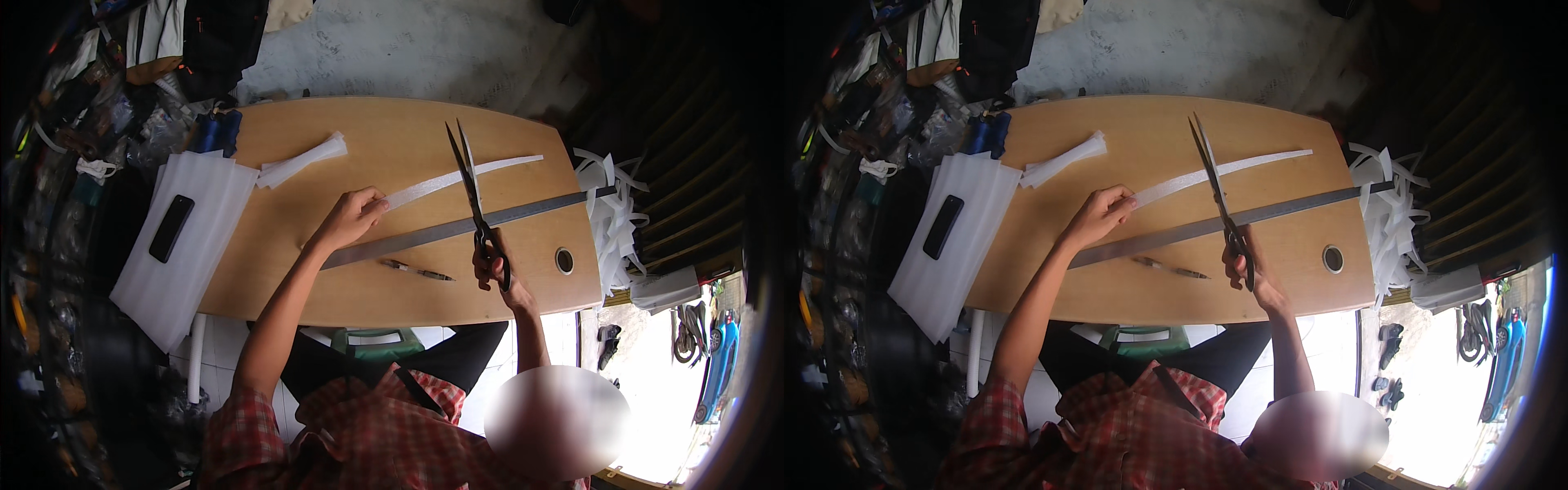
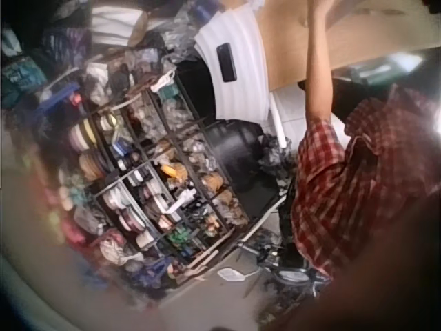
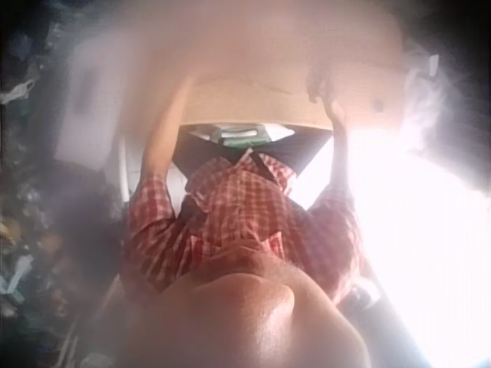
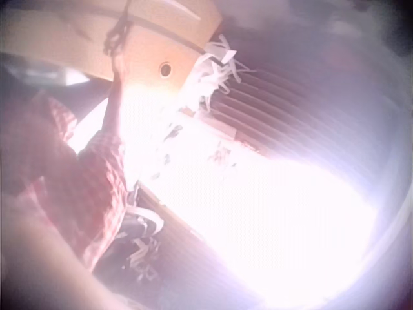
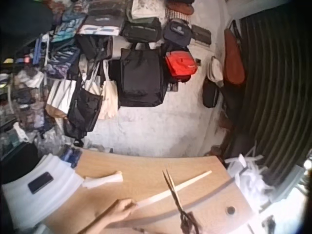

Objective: The person measures and cuts a long white foam strip into shorter segments using a metal ruler, a pen, and scissors. The person repeatedly marks the strip at regular intervals and cuts along the marks, stacking the cut pieces on the table.

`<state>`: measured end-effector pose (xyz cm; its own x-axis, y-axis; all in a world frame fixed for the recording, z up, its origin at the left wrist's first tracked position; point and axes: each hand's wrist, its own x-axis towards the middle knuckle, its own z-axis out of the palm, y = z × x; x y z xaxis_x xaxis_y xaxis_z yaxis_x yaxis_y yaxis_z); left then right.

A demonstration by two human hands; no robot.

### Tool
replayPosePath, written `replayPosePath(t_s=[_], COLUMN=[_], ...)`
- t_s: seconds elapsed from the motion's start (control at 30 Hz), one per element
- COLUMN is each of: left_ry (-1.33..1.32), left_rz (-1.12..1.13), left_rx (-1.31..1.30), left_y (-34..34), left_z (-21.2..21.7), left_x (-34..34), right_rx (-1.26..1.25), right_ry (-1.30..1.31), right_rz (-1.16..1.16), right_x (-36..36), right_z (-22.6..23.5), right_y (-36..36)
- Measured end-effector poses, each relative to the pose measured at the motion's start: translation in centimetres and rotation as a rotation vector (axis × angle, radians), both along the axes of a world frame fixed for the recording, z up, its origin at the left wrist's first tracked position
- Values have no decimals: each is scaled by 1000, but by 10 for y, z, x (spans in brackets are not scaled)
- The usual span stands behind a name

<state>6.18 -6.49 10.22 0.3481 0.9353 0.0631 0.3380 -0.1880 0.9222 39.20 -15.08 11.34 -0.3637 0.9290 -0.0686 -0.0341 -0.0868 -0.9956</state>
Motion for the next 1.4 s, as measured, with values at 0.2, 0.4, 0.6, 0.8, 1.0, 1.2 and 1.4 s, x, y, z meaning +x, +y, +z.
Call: replayPosePath(t_s=[0.2, 0.4, 0.6, 0.8, 1.0, 1.2, 1.4], left_ry=[-39, -46, -38, -82, -45, 0, 28], left_rz=[11, 7, -73, -79, -68, -68, -71], left_rx=[-65, -69, -154, -249, -224, -181, -168], left_y=[4, 6, 1, -9, -11, -14, -14], left_z=[21, 18, 9, 5, 1, -1, -7], left_x=[2, 0, 3, 11, 11, 13, 11], right_rx=[-96, -179, -248, -209, -176, -198, -206], right_ry=[-205, -95, -111, -164, -112, -89, -94], right_rz=[153, 153, 152, 157, 133, 109, 104], right_x=[-17, -28, -35, -44, -49, -52, -51], right_z=[-22, -26, -33, -34, -39, -39, -37], right_y=[-56, -82, -85, -83, -81, -79, -79])
